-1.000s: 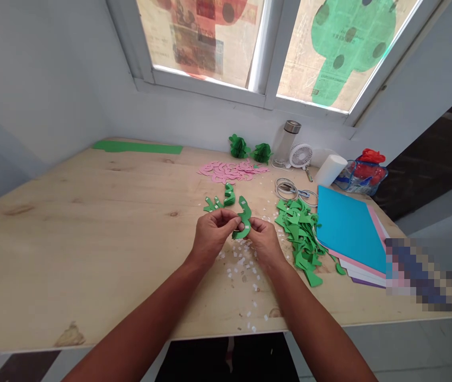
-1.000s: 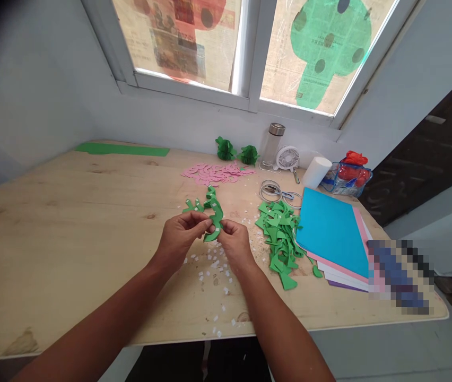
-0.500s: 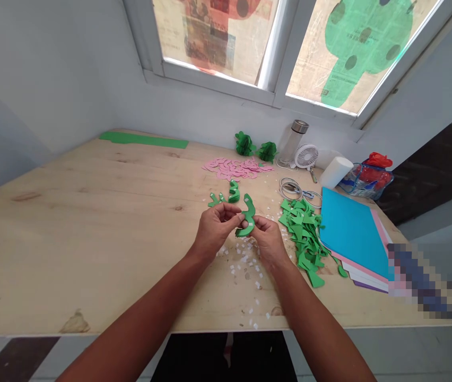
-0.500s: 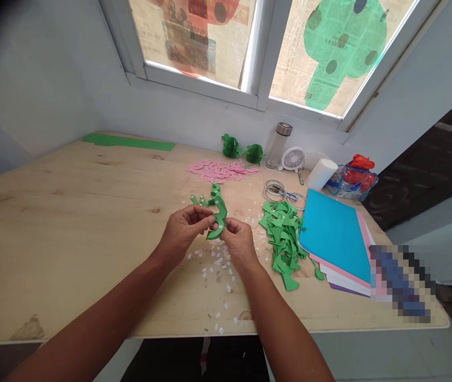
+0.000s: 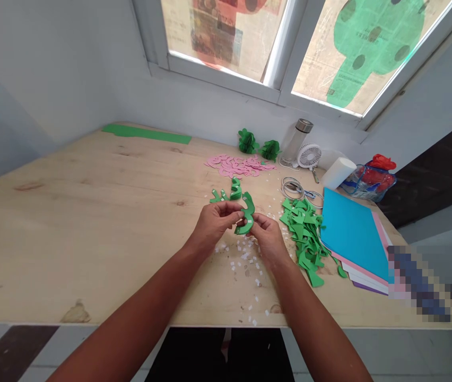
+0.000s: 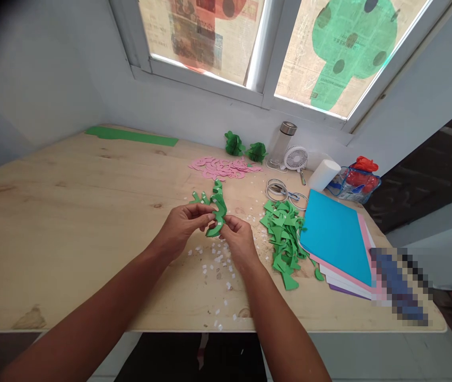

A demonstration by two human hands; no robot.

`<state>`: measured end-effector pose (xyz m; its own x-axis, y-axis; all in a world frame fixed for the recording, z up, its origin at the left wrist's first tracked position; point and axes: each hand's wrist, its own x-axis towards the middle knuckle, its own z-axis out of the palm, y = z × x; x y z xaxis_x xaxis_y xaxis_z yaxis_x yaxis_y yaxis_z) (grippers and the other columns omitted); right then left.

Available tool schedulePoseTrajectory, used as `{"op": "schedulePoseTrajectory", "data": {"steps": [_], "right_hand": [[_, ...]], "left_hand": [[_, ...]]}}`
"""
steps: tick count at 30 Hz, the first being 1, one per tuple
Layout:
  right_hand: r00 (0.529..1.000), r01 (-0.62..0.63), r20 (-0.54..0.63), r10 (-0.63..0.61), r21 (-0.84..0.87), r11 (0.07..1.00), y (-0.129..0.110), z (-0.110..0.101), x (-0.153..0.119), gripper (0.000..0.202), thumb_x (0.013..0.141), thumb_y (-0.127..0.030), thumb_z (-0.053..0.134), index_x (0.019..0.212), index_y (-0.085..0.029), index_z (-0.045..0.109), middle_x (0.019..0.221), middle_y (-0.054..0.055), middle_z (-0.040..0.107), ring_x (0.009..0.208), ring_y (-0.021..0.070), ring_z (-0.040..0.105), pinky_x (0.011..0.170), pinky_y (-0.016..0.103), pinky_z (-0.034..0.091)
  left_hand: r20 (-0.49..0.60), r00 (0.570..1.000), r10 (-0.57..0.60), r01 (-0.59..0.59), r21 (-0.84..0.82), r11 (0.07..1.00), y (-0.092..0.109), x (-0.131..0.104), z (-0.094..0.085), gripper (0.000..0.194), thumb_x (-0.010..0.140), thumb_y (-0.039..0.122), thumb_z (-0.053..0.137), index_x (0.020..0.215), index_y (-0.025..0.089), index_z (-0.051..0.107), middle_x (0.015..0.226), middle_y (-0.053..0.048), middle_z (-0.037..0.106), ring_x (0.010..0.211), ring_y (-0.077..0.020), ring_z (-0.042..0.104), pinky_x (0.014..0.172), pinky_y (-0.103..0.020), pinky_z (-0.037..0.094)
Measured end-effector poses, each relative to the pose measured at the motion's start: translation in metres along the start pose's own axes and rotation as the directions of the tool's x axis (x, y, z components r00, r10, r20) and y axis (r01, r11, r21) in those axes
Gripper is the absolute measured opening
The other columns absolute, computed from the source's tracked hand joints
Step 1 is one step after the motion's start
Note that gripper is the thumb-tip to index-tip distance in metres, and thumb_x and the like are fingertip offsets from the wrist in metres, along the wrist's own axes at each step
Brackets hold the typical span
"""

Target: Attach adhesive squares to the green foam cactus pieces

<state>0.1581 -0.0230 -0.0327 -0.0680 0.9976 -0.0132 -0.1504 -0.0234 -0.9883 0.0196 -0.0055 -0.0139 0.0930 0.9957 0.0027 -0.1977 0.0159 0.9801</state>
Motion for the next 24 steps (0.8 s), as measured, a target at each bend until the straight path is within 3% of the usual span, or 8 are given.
{"op": "schedulePoseTrajectory", "data": {"steps": [5,13,18,24], "right_hand": [[1.0,-0.004,-0.015,0.005,0.104,0.995,0.0016,-0.0005,0.0007,0.026,0.073,-0.042,0.064,0.077,-0.018,0.071,0.07,0.004,0.07,0.062,0.0153,0.058,0.06,0.027,0.042],[1.0,-0.004,-0.008,0.004,0.035,0.999,0.0012,-0.0004,-0.0004,0.027,0.069,-0.043,0.071,0.079,-0.018,0.071,0.068,0.003,0.07,0.062,0.0146,0.06,0.063,0.026,0.044],[0.998,-0.053,-0.014,0.057,0.182,0.982,-0.0001,-0.0017,0.0001,0.022,0.068,-0.036,0.073,0.081,-0.018,0.071,0.07,0.003,0.07,0.065,0.015,0.061,0.062,0.025,0.044],[0.994,-0.111,0.043,0.103,0.324,0.939,-0.0049,-0.0002,-0.0014,0.018,0.067,-0.031,0.075,0.078,-0.018,0.071,0.068,0.002,0.069,0.064,0.0131,0.06,0.059,0.023,0.046]], "left_hand": [[-0.018,1.0,0.001,-0.001,-0.005,1.0,0.0038,-0.0018,0.0004,0.018,0.058,0.028,0.075,0.071,0.016,0.071,0.058,0.0,0.064,0.054,-0.0123,0.054,0.053,-0.025,0.039],[-0.016,1.0,0.001,-0.001,-0.025,1.0,0.0025,-0.0032,0.0041,0.016,0.058,0.025,0.076,0.07,0.015,0.07,0.064,0.0,0.065,0.058,-0.0135,0.059,0.056,-0.025,0.044],[0.059,0.998,0.025,-0.023,-0.033,0.999,0.0031,-0.0037,0.0015,0.027,0.061,0.029,0.077,0.084,0.016,0.071,0.069,-0.001,0.066,0.064,-0.0153,0.061,0.062,-0.027,0.048],[0.149,0.982,0.113,-0.11,-0.031,0.993,0.0045,-0.004,-0.0024,0.026,0.064,0.025,0.076,0.089,0.018,0.072,0.066,0.001,0.061,0.063,-0.0139,0.06,0.064,-0.028,0.05]]}}
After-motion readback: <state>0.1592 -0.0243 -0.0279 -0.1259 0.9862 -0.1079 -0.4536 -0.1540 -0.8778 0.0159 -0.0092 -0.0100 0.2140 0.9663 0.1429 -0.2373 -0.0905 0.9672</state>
